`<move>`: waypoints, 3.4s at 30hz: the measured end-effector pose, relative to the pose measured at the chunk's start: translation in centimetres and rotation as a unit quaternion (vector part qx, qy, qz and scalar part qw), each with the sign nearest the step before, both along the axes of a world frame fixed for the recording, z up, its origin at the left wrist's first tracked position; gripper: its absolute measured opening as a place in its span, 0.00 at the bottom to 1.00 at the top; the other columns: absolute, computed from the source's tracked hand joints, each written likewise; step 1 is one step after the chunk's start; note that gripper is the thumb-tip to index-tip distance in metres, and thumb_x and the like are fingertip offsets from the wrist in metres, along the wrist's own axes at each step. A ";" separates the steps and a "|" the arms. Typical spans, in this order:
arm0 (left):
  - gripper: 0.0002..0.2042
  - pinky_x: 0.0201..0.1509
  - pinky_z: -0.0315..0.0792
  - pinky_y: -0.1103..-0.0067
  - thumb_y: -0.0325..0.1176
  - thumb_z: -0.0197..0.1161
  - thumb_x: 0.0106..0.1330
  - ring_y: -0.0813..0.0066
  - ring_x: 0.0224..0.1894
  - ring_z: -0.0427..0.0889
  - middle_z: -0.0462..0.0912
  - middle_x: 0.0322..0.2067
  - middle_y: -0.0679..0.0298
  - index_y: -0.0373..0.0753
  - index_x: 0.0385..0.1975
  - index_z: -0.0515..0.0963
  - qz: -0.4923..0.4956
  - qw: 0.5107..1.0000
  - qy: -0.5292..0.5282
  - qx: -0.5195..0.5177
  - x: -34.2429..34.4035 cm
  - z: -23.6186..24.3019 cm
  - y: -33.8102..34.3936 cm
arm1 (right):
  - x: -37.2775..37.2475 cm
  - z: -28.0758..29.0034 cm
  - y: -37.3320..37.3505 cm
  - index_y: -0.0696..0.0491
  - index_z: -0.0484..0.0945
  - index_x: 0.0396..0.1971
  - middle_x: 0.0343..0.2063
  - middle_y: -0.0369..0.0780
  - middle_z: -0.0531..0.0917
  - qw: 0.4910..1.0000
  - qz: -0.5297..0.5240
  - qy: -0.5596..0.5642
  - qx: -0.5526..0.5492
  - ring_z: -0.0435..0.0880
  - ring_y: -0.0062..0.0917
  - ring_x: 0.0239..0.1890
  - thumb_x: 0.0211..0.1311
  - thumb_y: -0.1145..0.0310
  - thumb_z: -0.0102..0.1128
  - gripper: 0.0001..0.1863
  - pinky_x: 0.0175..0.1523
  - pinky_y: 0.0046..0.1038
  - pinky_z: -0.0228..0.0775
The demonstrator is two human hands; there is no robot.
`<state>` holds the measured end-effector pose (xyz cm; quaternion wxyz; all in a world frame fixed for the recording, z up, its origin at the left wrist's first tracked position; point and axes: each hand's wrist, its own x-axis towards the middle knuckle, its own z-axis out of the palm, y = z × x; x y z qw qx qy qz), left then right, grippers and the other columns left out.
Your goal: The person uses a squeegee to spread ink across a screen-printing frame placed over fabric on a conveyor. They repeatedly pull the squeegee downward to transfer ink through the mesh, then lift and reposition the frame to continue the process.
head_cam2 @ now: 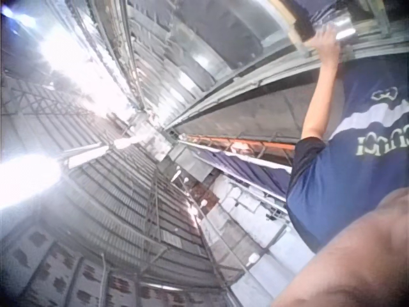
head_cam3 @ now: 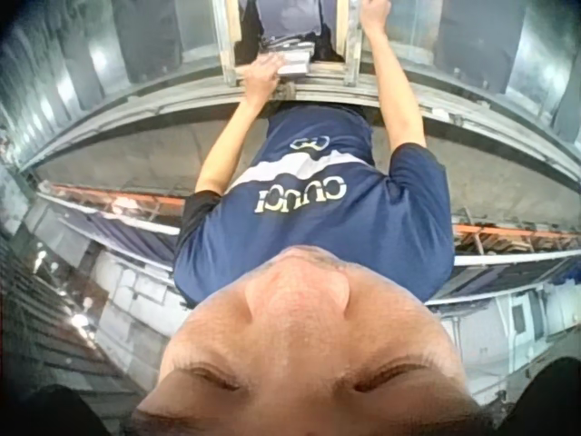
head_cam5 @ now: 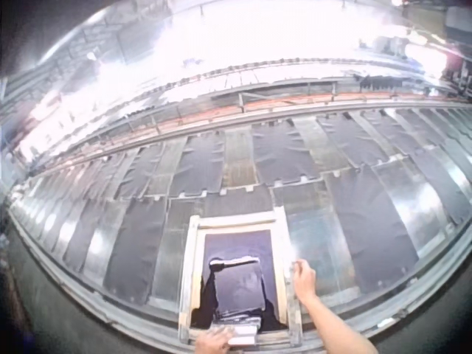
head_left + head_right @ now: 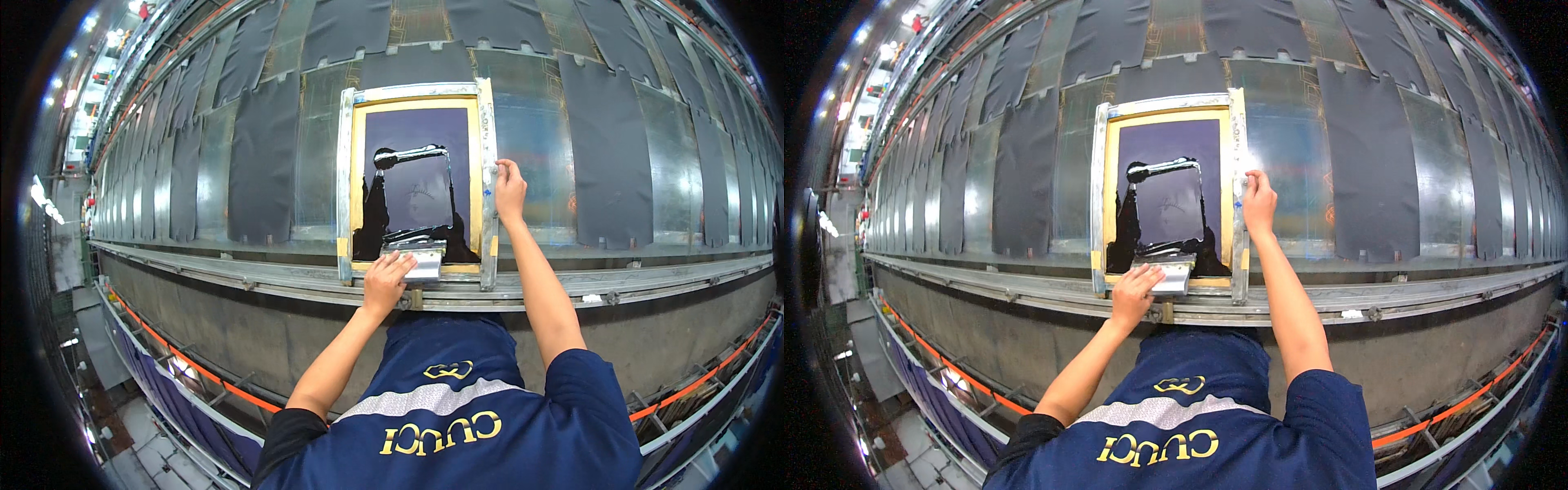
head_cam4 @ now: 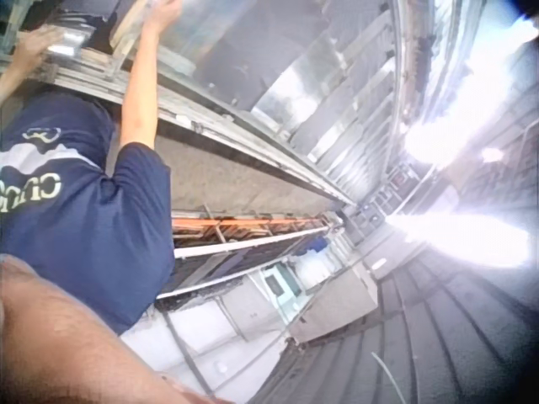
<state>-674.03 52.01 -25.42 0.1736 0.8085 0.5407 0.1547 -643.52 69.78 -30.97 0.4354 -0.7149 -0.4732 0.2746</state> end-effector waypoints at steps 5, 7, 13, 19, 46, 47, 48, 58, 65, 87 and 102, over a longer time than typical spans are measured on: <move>0.24 0.61 0.76 0.62 0.17 0.64 0.52 0.62 0.57 0.85 0.88 0.53 0.68 0.50 0.48 0.85 0.004 0.997 0.034 0.066 0.8 -1.9 4.0 | 0.1 -0.7 0.1 0.54 0.82 0.45 0.20 0.44 0.78 1.000 -0.010 -0.003 -0.006 0.76 0.32 0.23 0.75 0.67 0.55 0.09 0.34 0.37 0.68; 0.19 0.54 0.80 0.65 0.16 0.61 0.54 0.61 0.50 0.88 0.90 0.46 0.63 0.46 0.43 0.87 0.032 0.997 -0.022 0.067 1.5 -1.1 10.2 | 0.1 0.3 0.1 0.55 0.82 0.44 0.22 0.48 0.81 1.000 -0.012 -0.007 -0.023 0.80 0.40 0.24 0.76 0.67 0.54 0.10 0.34 0.40 0.70; 0.17 0.49 0.81 0.68 0.22 0.67 0.56 0.58 0.45 0.89 0.90 0.43 0.60 0.50 0.44 0.89 0.071 0.997 -0.002 0.014 1.7 -0.8 22.3 | -0.2 0.4 0.3 0.55 0.82 0.45 0.20 0.48 0.79 1.000 0.000 -0.002 -0.030 0.78 0.38 0.22 0.76 0.66 0.54 0.10 0.32 0.39 0.68; 0.15 0.50 0.81 0.66 0.17 0.63 0.54 0.61 0.45 0.89 0.91 0.41 0.62 0.44 0.37 0.88 0.039 0.997 -0.029 0.067 2.4 -2.1 15.0 | 0.2 -0.6 0.1 0.55 0.82 0.45 0.22 0.41 0.78 1.000 -0.010 0.006 -0.012 0.72 0.24 0.23 0.75 0.67 0.56 0.09 0.33 0.32 0.67; 0.17 0.54 0.80 0.68 0.18 0.62 0.52 0.67 0.49 0.88 0.90 0.44 0.68 0.47 0.38 0.87 0.003 0.998 -0.010 0.054 1.7 -1.5 7.5 | 0.9 -1.4 0.5 0.54 0.84 0.44 0.31 0.48 0.87 1.000 0.003 0.006 0.018 0.85 0.41 0.34 0.74 0.66 0.56 0.11 0.45 0.36 0.75; 0.18 0.55 0.79 0.68 0.18 0.62 0.52 0.68 0.51 0.87 0.90 0.46 0.69 0.48 0.40 0.87 0.001 0.998 -0.015 0.064 1.4 -1.6 6.6 | 1.0 -1.6 0.7 0.54 0.84 0.44 0.32 0.48 0.87 1.000 0.003 0.000 0.008 0.86 0.41 0.36 0.75 0.66 0.56 0.11 0.45 0.36 0.75; 0.19 0.55 0.79 0.67 0.18 0.62 0.52 0.64 0.51 0.87 0.90 0.47 0.68 0.46 0.41 0.86 -0.006 0.997 -0.016 0.072 1.1 -1.0 5.9 | 1.1 -1.3 0.9 0.54 0.84 0.44 0.33 0.47 0.87 1.000 0.006 -0.009 0.001 0.86 0.40 0.37 0.75 0.66 0.56 0.11 0.46 0.36 0.75; 0.29 0.69 0.74 0.65 0.20 0.67 0.49 0.62 0.63 0.81 0.84 0.59 0.65 0.47 0.56 0.83 0.004 0.999 -0.043 -0.001 -13.7 2.7 4.4 | -16.7 6.0 2.0 0.55 0.84 0.45 0.28 0.45 0.85 0.996 0.008 -0.027 0.082 0.81 0.27 0.29 0.76 0.65 0.55 0.11 0.40 0.33 0.73; 0.28 0.66 0.76 0.68 0.21 0.67 0.50 0.64 0.62 0.82 0.84 0.59 0.65 0.48 0.55 0.84 0.014 1.000 0.000 -0.020 -36.6 1.6 5.5 | -39.4 3.0 1.3 0.56 0.83 0.46 0.28 0.47 0.84 0.996 0.009 0.022 0.081 0.81 0.33 0.28 0.76 0.66 0.56 0.11 0.38 0.35 0.73; 0.22 0.56 0.80 0.68 0.19 0.66 0.52 0.61 0.50 0.88 0.89 0.48 0.63 0.47 0.46 0.88 0.064 0.995 -0.070 0.003 -48.8 -0.4 16.0 | -50.2 0.7 2.2 0.54 0.83 0.44 0.21 0.48 0.80 1.000 -0.004 -0.008 -0.026 0.79 0.37 0.22 0.76 0.66 0.54 0.11 0.33 0.39 0.69; 0.22 0.55 0.78 0.66 0.16 0.66 0.49 0.65 0.51 0.88 0.90 0.47 0.68 0.48 0.43 0.87 0.024 0.998 0.026 0.058 -48.6 -1.3 10.8 | -50.0 0.4 2.1 0.54 0.83 0.45 0.20 0.44 0.77 0.999 -0.010 0.008 -0.049 0.73 0.28 0.21 0.76 0.64 0.55 0.11 0.32 0.36 0.66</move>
